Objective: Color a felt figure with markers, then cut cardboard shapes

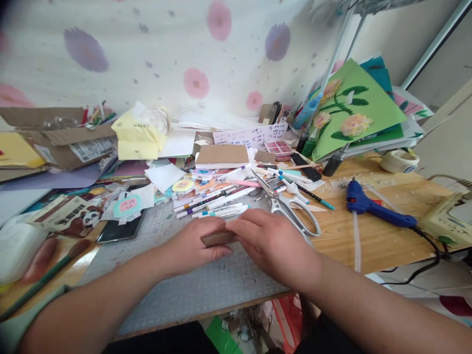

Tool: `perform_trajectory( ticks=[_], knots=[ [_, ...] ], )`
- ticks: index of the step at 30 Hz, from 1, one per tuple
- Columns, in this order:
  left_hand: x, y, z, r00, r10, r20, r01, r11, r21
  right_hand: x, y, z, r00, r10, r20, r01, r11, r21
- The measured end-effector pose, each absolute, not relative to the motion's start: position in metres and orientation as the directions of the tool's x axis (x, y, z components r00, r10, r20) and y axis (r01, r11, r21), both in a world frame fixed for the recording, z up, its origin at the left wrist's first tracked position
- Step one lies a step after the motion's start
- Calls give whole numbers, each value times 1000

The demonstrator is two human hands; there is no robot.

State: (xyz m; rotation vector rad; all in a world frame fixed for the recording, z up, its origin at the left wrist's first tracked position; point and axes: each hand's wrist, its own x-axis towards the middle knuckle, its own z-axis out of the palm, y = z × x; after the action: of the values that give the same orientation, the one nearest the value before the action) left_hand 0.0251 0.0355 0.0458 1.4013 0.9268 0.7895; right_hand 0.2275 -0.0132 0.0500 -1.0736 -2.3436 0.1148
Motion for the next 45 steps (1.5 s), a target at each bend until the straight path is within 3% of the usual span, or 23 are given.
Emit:
perform_trajectory(
  ticks=[4, 7, 12, 22, 27, 30, 33, 36, 39, 42, 45],
  knots=[
    [18, 51, 48, 614, 789, -31, 364, -248, 898, 232, -3, 45, -557, 780, 285, 717, 625, -308],
    [14, 56, 49, 679, 732, -54, 477, -384, 791, 235, 0, 43, -529, 827, 190, 743, 559, -369],
    [13, 55, 46, 717, 696, -42, 534, -510, 674, 236, 0, 45, -507, 855, 113, 750, 502, -431],
    [14, 53, 44, 747, 664, -34, 537, -572, 620, 235, 3, 46, -535, 840, 91, 739, 517, -432],
    [13, 49, 51, 746, 665, -32, 534, -570, 625, 241, 3, 40, -588, 798, 132, 705, 585, -400],
    [12, 47, 57, 710, 702, -52, 503, -454, 736, 241, 3, 41, -640, 737, 218, 679, 674, -290],
    [13, 45, 61, 652, 733, -193, 487, -209, 848, 234, 1, 48, -710, 635, 303, 622, 768, -152],
    [15, 44, 61, 646, 703, -298, 511, -109, 852, 225, 0, 60, -762, 521, 384, 554, 832, -29],
    [16, 44, 62, 638, 713, -291, 541, -145, 829, 221, 2, 67, -778, 453, 435, 520, 853, 42],
    [16, 45, 60, 621, 745, -243, 526, -166, 834, 223, 6, 62, -724, 492, 483, 558, 830, -9],
    [16, 47, 55, 573, 804, -160, 418, -119, 901, 228, 10, 47, -533, 672, 514, 670, 706, -228]
  ],
)
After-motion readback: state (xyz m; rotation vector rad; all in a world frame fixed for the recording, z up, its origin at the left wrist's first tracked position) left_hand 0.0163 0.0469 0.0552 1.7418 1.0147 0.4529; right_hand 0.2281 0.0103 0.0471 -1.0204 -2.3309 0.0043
